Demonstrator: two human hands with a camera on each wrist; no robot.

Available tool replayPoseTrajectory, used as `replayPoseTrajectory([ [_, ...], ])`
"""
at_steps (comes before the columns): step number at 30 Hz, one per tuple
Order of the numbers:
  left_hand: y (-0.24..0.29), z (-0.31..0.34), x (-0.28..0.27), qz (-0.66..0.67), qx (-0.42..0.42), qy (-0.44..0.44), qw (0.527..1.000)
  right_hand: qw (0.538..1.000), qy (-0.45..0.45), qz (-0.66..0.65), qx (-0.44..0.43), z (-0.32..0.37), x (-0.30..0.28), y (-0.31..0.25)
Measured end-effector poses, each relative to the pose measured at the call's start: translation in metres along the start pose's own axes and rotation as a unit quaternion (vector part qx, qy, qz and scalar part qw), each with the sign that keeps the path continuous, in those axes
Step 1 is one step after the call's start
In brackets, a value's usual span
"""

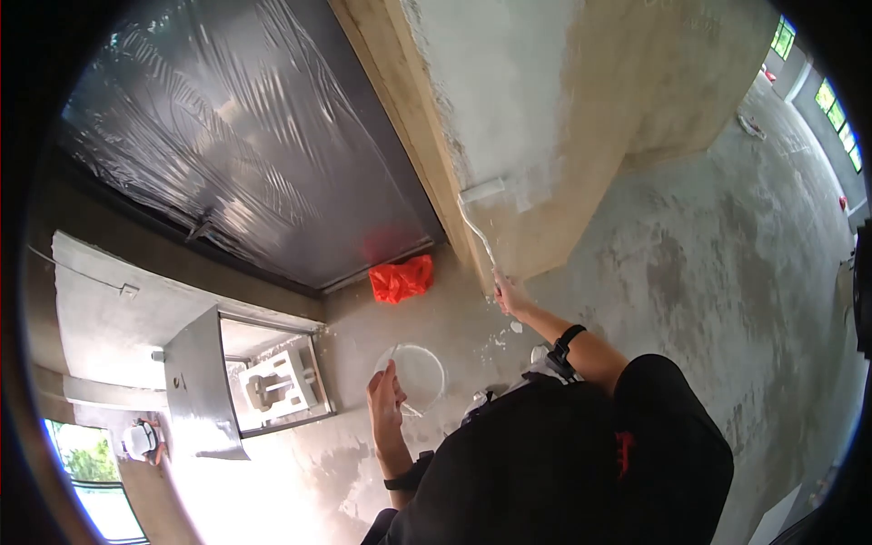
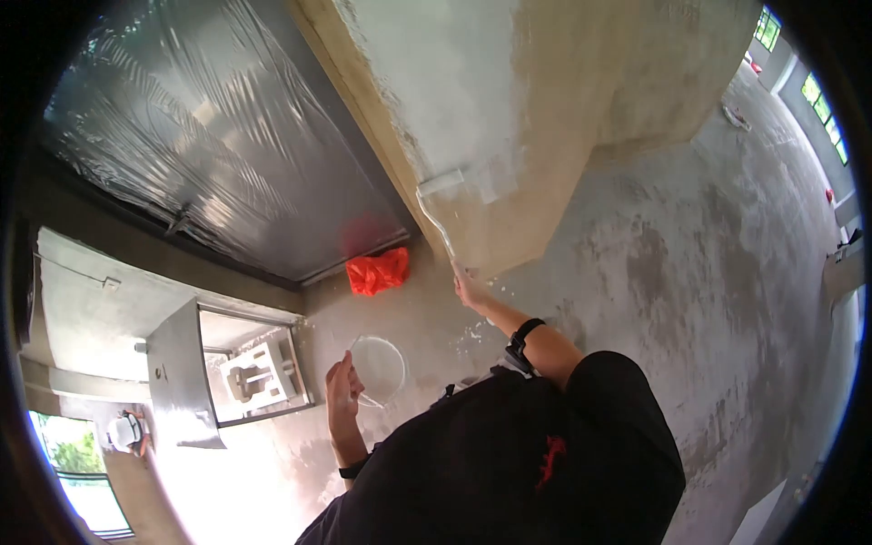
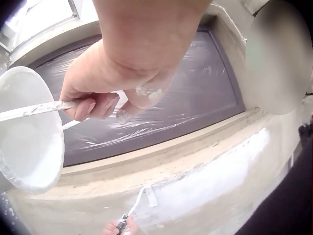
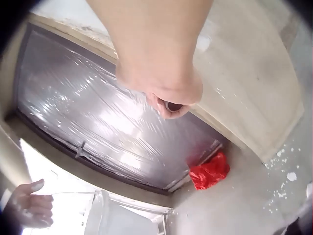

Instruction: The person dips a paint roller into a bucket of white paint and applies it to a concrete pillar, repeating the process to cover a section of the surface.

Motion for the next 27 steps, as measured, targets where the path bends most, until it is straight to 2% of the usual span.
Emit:
replayPoseTrajectory([
  [5, 0.0, 0.005, 0.007, -0.003, -0.011, 0.003, 1.0, 0.998, 0.012, -0.009, 0.062, 0.002, -0.007, 0.045],
  [7, -0.001, 0.006, 0.007, 0.0, -0.017, 0.007, 1.0, 0.996, 0.047, 0.022, 0.079, -0.002, -0.012, 0.065],
  [12, -0.004, 0.009, 0.008, -0.005, -0.033, 0.009, 0.999, 0.99, 0.039, 0.004, 0.137, -0.014, -0.012, 0.109],
  [17, -0.005, 0.011, 0.003, -0.019, -0.038, 0.012, 0.999, 0.979, 0.029, 0.004, 0.202, -0.018, -0.012, 0.123],
  [19, -0.006, 0.009, 0.005, -0.017, -0.04, 0.021, 0.999, 0.984, 0.057, 0.025, 0.167, -0.024, -0.018, 0.121],
  [23, -0.006, 0.01, 0.001, -0.019, -0.021, 0.032, 0.999, 0.989, 0.049, 0.03, 0.138, -0.019, -0.019, 0.108],
  [25, -0.007, 0.009, -0.001, -0.011, -0.027, 0.041, 0.999, 0.995, 0.068, 0.053, 0.055, -0.02, -0.026, 0.08],
  [27, -0.009, 0.009, -0.002, -0.028, -0.031, 0.044, 0.998, 0.995, 0.074, 0.061, 0.024, -0.018, -0.027, 0.058],
])
Point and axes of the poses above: each hand's wrist, its own z-axis away from the middle knuckle, its own x-axis out of the palm, y = z × x, the point moved 9 cm from there along -z, towards the middle knuckle, and after that the axes turned 8 degrees about -x, right-handed, at the moved point
